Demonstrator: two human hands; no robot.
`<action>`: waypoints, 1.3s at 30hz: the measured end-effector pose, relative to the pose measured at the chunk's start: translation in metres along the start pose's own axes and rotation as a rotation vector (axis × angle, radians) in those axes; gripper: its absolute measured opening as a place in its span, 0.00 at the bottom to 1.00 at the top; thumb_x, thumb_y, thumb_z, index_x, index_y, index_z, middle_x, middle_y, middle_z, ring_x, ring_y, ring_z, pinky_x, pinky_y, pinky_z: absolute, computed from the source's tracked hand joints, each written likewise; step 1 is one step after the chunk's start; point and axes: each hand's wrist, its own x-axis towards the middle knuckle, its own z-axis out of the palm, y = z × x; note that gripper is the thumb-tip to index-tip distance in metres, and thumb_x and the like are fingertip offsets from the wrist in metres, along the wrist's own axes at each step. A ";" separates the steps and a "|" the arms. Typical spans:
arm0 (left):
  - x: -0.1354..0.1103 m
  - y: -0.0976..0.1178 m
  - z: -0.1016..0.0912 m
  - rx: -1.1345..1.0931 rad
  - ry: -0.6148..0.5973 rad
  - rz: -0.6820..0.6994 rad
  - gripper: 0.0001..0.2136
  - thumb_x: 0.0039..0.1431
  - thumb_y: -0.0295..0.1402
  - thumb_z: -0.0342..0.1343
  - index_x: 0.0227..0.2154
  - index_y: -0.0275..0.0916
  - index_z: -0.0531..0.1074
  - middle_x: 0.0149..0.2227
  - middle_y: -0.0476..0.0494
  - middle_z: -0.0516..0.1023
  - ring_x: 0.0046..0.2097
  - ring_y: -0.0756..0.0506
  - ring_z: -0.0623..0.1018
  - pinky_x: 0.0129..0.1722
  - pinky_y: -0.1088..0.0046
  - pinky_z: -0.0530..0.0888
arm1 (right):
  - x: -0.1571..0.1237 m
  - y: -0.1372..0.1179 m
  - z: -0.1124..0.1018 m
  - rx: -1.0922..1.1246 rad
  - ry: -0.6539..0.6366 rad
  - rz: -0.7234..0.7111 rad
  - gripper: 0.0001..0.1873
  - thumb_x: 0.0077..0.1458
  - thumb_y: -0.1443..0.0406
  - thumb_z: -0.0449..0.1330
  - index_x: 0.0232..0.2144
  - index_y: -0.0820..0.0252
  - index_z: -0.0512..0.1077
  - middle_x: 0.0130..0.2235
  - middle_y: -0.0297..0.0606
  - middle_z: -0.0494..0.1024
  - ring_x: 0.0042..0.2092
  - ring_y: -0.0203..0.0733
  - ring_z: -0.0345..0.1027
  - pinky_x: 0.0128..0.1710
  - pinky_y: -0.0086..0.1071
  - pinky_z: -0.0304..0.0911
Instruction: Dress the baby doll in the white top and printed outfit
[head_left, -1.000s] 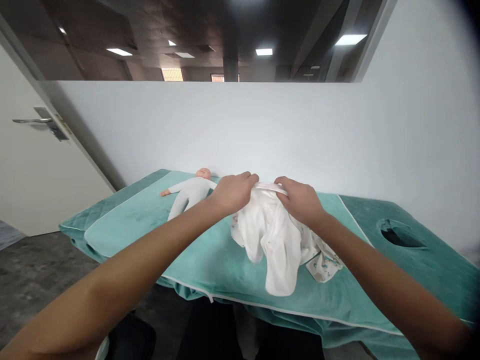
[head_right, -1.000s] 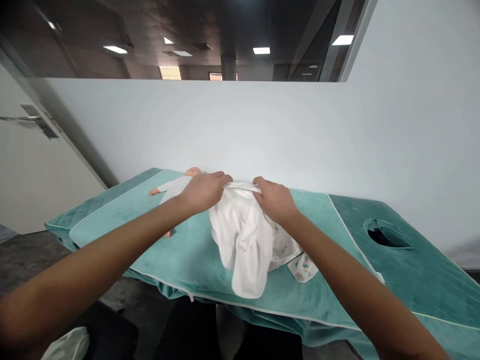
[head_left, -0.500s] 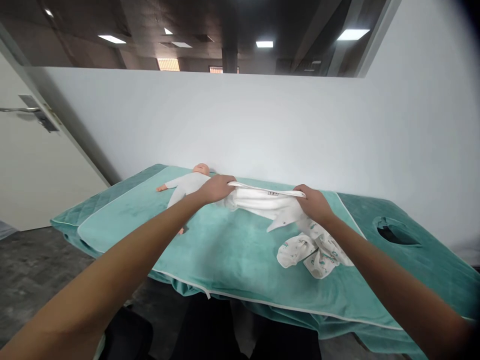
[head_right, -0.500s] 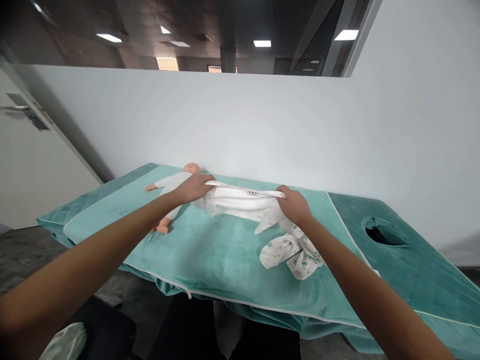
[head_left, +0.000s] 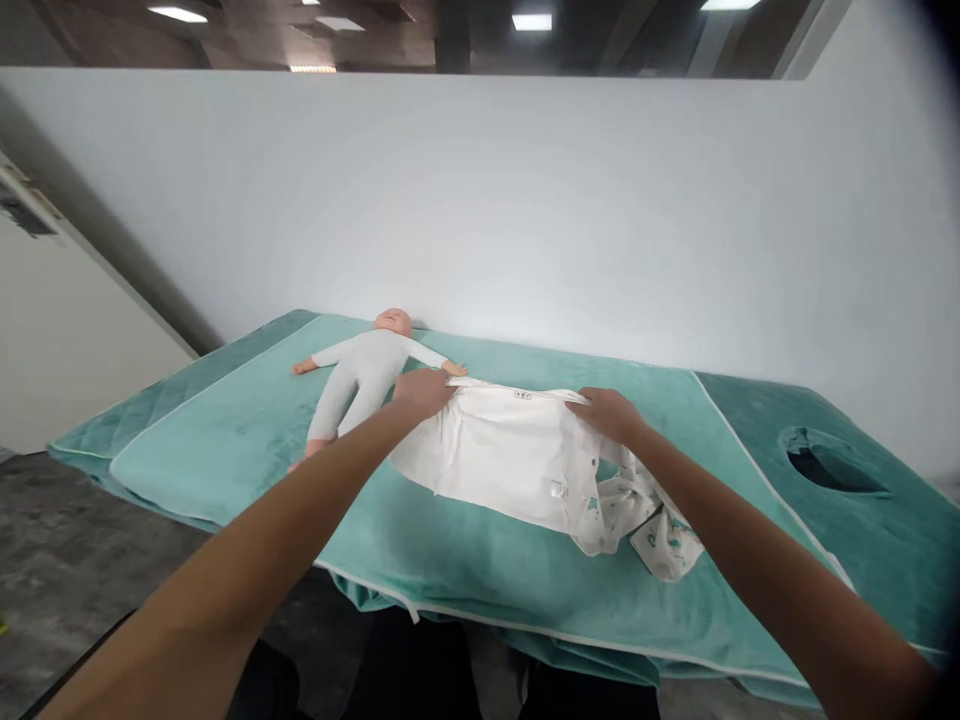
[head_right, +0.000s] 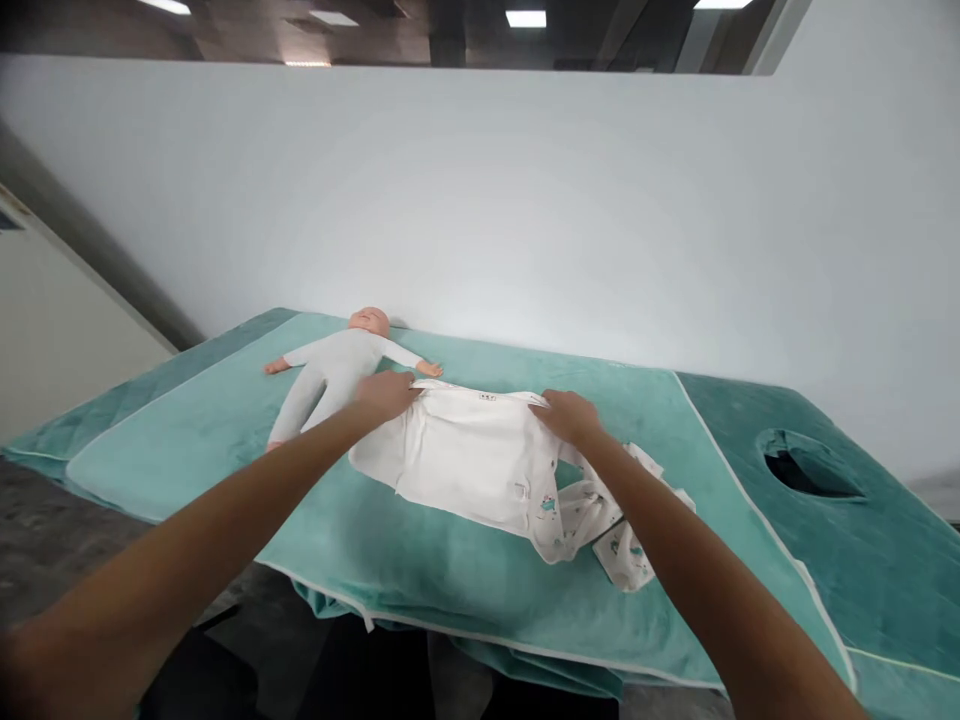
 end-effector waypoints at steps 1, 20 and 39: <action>0.011 0.000 0.010 -0.010 -0.010 -0.021 0.23 0.65 0.48 0.42 0.51 0.39 0.72 0.51 0.29 0.77 0.52 0.34 0.77 0.47 0.60 0.73 | 0.013 -0.001 0.011 -0.049 -0.014 0.023 0.22 0.63 0.50 0.50 0.45 0.56 0.74 0.47 0.46 0.79 0.46 0.51 0.72 0.40 0.35 0.61; -0.022 0.066 0.142 -0.177 0.093 0.843 0.16 0.68 0.34 0.44 0.56 0.42 0.68 0.66 0.36 0.63 0.66 0.38 0.62 0.64 0.53 0.58 | 0.092 0.077 0.111 -0.019 -0.039 0.159 0.31 0.63 0.41 0.47 0.49 0.59 0.71 0.47 0.50 0.77 0.46 0.51 0.71 0.41 0.37 0.60; -0.090 0.156 0.125 -0.253 0.127 0.722 0.18 0.66 0.48 0.48 0.37 0.38 0.73 0.49 0.37 0.73 0.53 0.37 0.72 0.52 0.56 0.69 | -0.019 0.113 0.123 0.134 0.501 0.226 0.24 0.63 0.63 0.45 0.56 0.65 0.68 0.62 0.55 0.65 0.61 0.56 0.57 0.58 0.45 0.55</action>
